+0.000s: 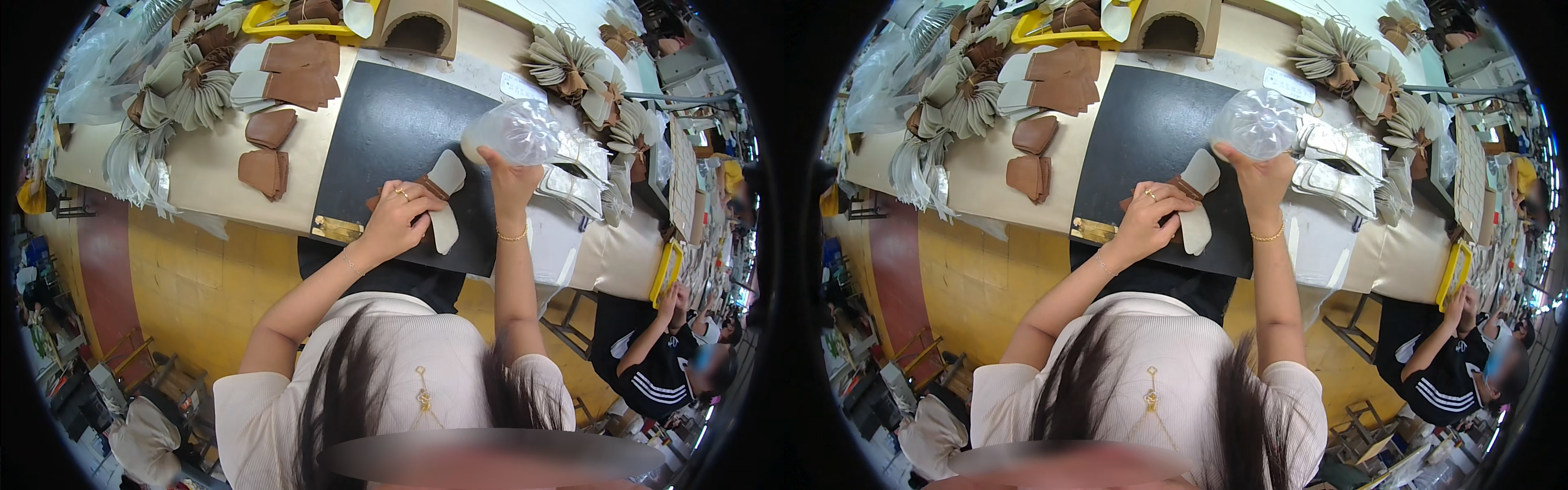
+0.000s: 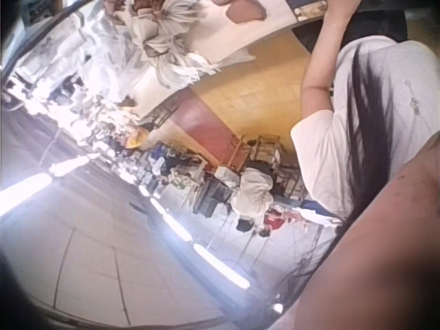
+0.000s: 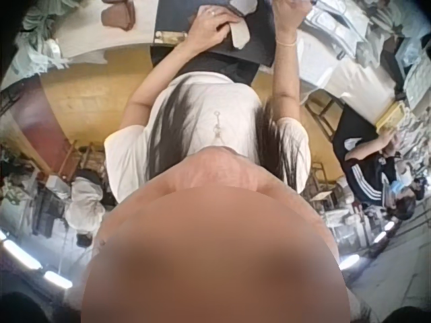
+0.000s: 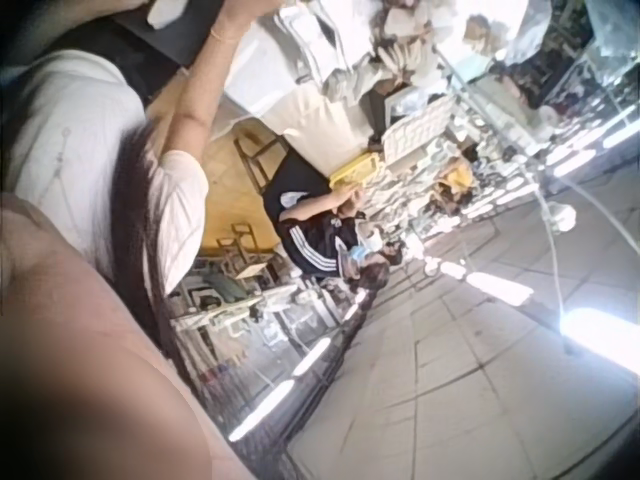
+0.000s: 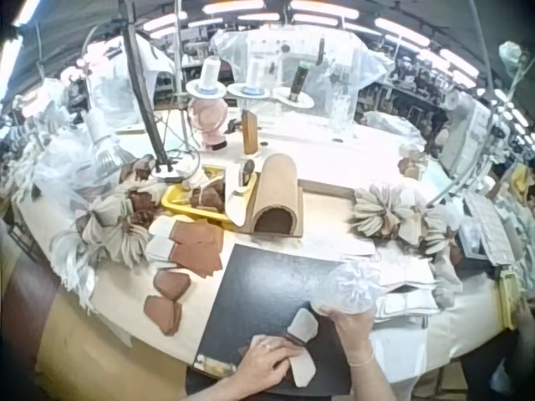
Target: The person assembles small decorative items by applying liquid from a squeeze bottle onto brown and white fabric pieces and pressing them together. The person handles multiple pieces one at a time, stacking completed units on the table.
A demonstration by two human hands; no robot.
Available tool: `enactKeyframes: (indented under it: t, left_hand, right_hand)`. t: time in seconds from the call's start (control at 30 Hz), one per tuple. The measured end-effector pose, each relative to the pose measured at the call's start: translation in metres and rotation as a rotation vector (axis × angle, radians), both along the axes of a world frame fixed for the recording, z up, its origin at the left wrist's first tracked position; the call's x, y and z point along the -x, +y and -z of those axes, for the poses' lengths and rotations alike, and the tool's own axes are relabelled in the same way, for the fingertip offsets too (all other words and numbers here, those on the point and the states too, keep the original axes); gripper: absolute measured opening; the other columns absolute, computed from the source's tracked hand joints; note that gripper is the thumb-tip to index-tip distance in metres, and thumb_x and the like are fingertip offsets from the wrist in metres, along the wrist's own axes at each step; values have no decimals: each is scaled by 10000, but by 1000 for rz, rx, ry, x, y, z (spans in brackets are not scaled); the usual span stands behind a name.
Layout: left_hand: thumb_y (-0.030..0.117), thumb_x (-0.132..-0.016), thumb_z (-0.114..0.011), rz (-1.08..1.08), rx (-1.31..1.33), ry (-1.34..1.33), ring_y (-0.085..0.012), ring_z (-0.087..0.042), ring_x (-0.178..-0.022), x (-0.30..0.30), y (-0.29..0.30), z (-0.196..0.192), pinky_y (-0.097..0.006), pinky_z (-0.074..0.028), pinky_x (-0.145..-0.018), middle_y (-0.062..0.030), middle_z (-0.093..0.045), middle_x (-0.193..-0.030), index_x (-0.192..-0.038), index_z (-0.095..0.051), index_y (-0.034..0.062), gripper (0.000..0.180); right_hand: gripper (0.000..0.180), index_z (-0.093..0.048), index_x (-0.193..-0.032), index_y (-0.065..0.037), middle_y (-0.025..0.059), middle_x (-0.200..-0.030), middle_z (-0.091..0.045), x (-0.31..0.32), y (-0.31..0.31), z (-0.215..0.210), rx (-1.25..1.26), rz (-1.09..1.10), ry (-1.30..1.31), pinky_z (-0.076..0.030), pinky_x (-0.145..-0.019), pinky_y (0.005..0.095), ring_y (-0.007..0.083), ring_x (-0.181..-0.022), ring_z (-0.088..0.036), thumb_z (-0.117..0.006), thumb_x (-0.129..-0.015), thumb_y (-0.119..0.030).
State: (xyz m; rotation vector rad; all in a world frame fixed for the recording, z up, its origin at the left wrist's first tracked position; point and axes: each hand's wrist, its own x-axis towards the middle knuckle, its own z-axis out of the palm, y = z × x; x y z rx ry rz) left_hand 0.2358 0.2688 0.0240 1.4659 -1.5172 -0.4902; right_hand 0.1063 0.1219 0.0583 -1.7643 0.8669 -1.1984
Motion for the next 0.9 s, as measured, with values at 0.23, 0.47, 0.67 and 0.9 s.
enactKeyframes:
  t: [0.23, 0.47, 0.67, 0.9]
  left_hand:
    - [-10, -738, -655, -91, -37, -19, -265, -553, -1077, 3, 1, 3, -416, -393, -957, -81, -597, -1102, -989, -729, 124, 294]
    - [44, -769, -689, -123, -82, -219, -348, -398, -1381, 10, -2, 5, -558, -234, -1156, -145, -506, -1426, -1048, -696, 140, 295]
    - [-44, -754, -648, -71, -21, -154, -323, -480, -1303, 5, -1, 5, -519, -283, -1133, -114, -566, -1332, -976, -711, 106, 275]
    - [-82, -748, -636, -67, 69, -78, -282, -557, -1126, 2, -2, 3, -498, -338, -1076, -65, -610, -1037, -970, -641, 82, 276]
  right_hand:
    - [543, -631, -1135, 27, 107, -1007, -705, -12, 6, -8, 192, -139, 194, -540, -806, 334, 196, -908, -668, -880, -728, -232]
    - [540, -621, -1109, 58, 84, -992, -690, 7, -29, -14, 70, 134, -165, -532, -811, 309, 163, -898, -655, -885, -734, -225]
    - [613, -570, -1216, 63, 120, -1169, -636, 33, -12, -13, 24, 95, -289, -510, -926, 342, 202, -1036, -624, -878, -741, -172]
    - [734, -471, -1314, 52, 175, -1251, -603, 29, 0, -24, -96, -28, -459, -500, -1006, 414, 283, -1167, -599, -874, -736, -153]
